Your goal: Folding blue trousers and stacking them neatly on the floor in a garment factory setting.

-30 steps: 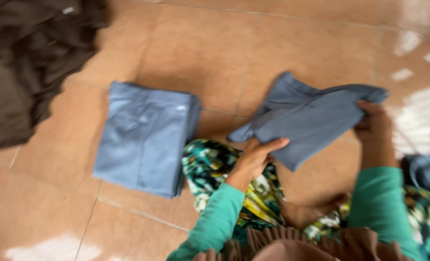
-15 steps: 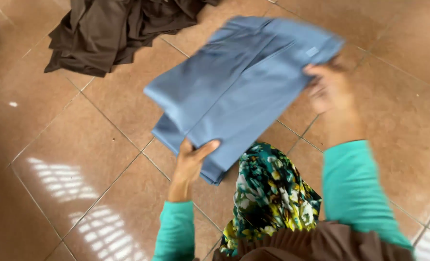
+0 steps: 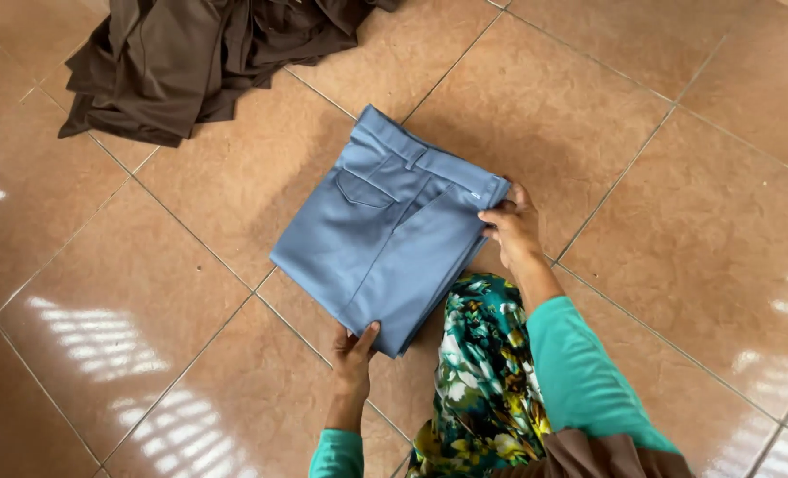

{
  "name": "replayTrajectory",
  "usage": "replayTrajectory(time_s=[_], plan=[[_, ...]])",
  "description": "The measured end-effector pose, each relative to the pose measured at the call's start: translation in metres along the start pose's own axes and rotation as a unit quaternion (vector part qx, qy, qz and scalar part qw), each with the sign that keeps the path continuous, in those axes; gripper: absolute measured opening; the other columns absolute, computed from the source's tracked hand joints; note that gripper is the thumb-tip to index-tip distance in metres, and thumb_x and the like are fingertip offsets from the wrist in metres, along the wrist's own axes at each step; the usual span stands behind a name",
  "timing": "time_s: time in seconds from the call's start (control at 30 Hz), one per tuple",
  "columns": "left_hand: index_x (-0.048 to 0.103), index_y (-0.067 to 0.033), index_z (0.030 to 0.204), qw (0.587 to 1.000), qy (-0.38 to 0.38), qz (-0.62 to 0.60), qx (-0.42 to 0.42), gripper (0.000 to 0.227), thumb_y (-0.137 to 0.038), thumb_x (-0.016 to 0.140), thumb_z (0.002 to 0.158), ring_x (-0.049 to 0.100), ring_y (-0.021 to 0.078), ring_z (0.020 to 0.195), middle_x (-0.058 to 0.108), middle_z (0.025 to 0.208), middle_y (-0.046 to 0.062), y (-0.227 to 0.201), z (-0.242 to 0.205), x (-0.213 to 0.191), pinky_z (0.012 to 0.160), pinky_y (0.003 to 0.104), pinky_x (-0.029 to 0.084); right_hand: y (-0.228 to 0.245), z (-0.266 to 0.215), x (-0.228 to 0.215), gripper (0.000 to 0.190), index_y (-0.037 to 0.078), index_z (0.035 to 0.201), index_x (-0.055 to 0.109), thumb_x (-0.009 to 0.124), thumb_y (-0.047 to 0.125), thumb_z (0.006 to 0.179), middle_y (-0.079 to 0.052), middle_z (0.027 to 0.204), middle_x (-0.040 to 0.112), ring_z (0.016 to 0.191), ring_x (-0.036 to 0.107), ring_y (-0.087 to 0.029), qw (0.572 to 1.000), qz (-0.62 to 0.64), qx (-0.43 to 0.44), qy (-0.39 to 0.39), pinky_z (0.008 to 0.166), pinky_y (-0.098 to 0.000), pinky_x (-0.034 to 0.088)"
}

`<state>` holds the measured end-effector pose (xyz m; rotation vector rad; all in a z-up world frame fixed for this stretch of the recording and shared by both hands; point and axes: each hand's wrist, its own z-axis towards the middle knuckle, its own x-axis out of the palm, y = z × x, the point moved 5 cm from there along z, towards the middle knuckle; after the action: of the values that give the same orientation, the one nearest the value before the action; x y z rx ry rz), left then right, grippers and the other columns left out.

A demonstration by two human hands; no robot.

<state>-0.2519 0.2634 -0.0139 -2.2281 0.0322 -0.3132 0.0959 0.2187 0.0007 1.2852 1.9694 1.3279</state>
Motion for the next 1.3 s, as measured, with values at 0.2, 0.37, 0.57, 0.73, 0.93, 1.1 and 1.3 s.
replayTrajectory(time_s=[0.2,0.37,0.57,0.73,0.93,1.1,1.3], plan=[[0.051,-0.0213,0.146,0.999,0.022,0.009,0.031,0.074,-0.013,0.078,0.077,0.059,0.0232,0.12,0.065,0.132,0.005,0.021,-0.001,-0.004,0.09,0.047,0.057,-0.031,-0.005,-0.028,0.068,0.023,0.138,0.055,0.067,-0.004,0.076,-0.001,0.097,0.062,0.091,0.062,-0.016,0.998,0.058,0.004,0.0,0.069,-0.0317,0.052],[0.01,-0.0196,0.164,0.972,0.002,-0.01,0.236,0.101,-0.01,0.073,0.085,0.056,0.0301,0.123,0.055,0.138,0.026,0.079,0.048,-0.038,0.101,0.045,0.05,-0.01,-0.017,-0.025,0.077,0.018,0.15,0.046,0.07,-0.002,0.08,-0.007,0.107,0.066,0.099,0.065,-0.018,1.0,-0.01,-0.013,0.001,0.07,-0.0313,0.056],[0.049,-0.0115,0.148,0.791,-0.123,0.412,0.436,0.061,-0.015,0.071,0.092,0.048,0.0512,0.132,0.042,0.146,0.028,-0.036,-0.009,0.026,0.103,0.059,0.047,0.006,-0.026,-0.047,0.08,0.015,0.156,0.048,0.084,0.012,0.084,-0.015,0.131,0.058,0.115,0.062,-0.037,0.771,-0.406,-0.477,-0.116,0.097,-0.0478,0.052],[0.058,-0.0183,0.139,0.671,-0.065,0.51,0.534,0.049,-0.026,0.07,0.093,0.03,0.048,0.148,0.043,0.154,0.019,-0.023,0.005,0.122,0.117,0.062,0.022,0.018,-0.064,-0.016,0.065,0.023,0.154,0.05,0.068,0.042,0.094,-0.01,0.157,0.045,0.142,0.044,-0.033,0.606,-0.602,-0.501,-0.139,0.102,-0.0514,0.045],[0.042,-0.0107,0.156,0.59,-0.049,0.59,0.549,0.065,-0.039,0.06,0.1,0.022,0.0487,0.152,0.032,0.163,0.024,0.001,0.014,0.19,0.12,0.064,0.014,-0.006,-0.059,-0.023,0.066,0.022,0.16,0.041,0.059,0.045,0.101,-0.011,0.169,0.03,0.153,0.027,-0.037,0.586,-0.617,-0.51,-0.124,0.114,-0.0602,0.027],[0.039,-0.01,0.157,0.569,-0.027,0.586,0.576,0.064,-0.044,0.051,0.104,0.021,0.0499,0.152,0.03,0.164,0.025,0.012,0.002,0.232,0.121,0.064,0.013,-0.001,-0.05,-0.065,0.071,0.022,0.162,0.034,0.062,0.042,0.1,-0.013,0.169,0.026,0.151,0.028,-0.04,0.619,-0.627,-0.456,-0.127,0.112,-0.0661,0.028],[0.042,-0.0122,0.155,0.545,0.05,0.569,0.614,0.064,-0.037,0.06,0.099,0.022,0.0469,0.154,0.031,0.164,0.022,0.048,-0.027,0.293,0.123,0.063,0.012,-0.011,-0.045,-0.137,0.073,0.021,0.162,0.036,0.066,0.04,0.098,-0.011,0.168,0.03,0.149,0.034,-0.041,0.65,-0.626,-0.39,-0.183,0.11,-0.0687,0.031]])
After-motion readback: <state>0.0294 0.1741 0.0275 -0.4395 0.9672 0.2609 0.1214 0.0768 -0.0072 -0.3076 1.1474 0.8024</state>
